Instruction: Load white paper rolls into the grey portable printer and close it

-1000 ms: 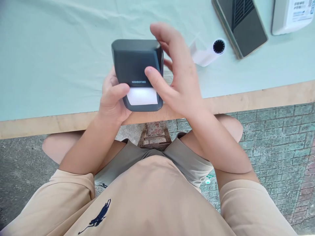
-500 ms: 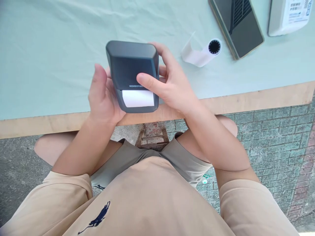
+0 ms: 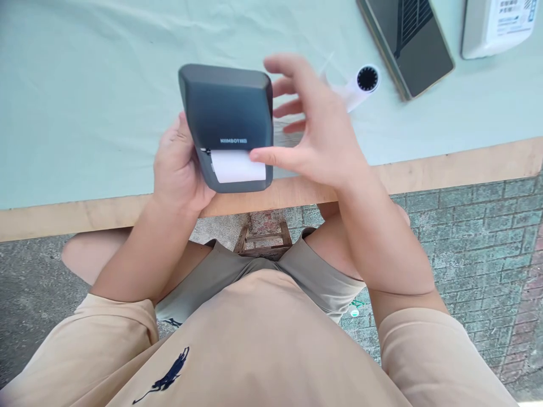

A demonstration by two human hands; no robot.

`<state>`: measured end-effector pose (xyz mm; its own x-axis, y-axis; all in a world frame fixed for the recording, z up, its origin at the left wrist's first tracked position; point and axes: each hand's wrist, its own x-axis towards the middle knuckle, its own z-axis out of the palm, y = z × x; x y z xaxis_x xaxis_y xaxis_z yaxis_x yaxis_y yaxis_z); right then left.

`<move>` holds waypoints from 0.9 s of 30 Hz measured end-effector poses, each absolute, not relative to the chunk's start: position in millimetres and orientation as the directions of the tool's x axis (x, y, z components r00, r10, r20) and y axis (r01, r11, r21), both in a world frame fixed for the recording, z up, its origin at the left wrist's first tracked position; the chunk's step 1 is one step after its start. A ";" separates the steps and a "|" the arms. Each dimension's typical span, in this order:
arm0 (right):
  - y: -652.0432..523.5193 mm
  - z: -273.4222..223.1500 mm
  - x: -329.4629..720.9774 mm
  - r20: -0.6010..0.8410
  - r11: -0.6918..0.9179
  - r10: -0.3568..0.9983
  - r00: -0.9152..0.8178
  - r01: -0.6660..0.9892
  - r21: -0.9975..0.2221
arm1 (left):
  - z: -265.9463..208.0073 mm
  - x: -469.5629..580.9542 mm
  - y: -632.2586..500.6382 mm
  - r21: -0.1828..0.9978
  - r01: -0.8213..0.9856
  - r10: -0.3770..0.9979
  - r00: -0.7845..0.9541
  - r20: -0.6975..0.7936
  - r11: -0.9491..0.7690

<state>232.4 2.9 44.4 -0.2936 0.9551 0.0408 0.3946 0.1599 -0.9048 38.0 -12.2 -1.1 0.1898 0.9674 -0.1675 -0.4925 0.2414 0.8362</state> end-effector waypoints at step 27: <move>2.8 79.9 201.5 0.019 0.349 0.932 -0.362 0.882 -0.317 | 2.7 40.8 -14.1 0.800 -0.524 0.952 0.244 -0.187 0.292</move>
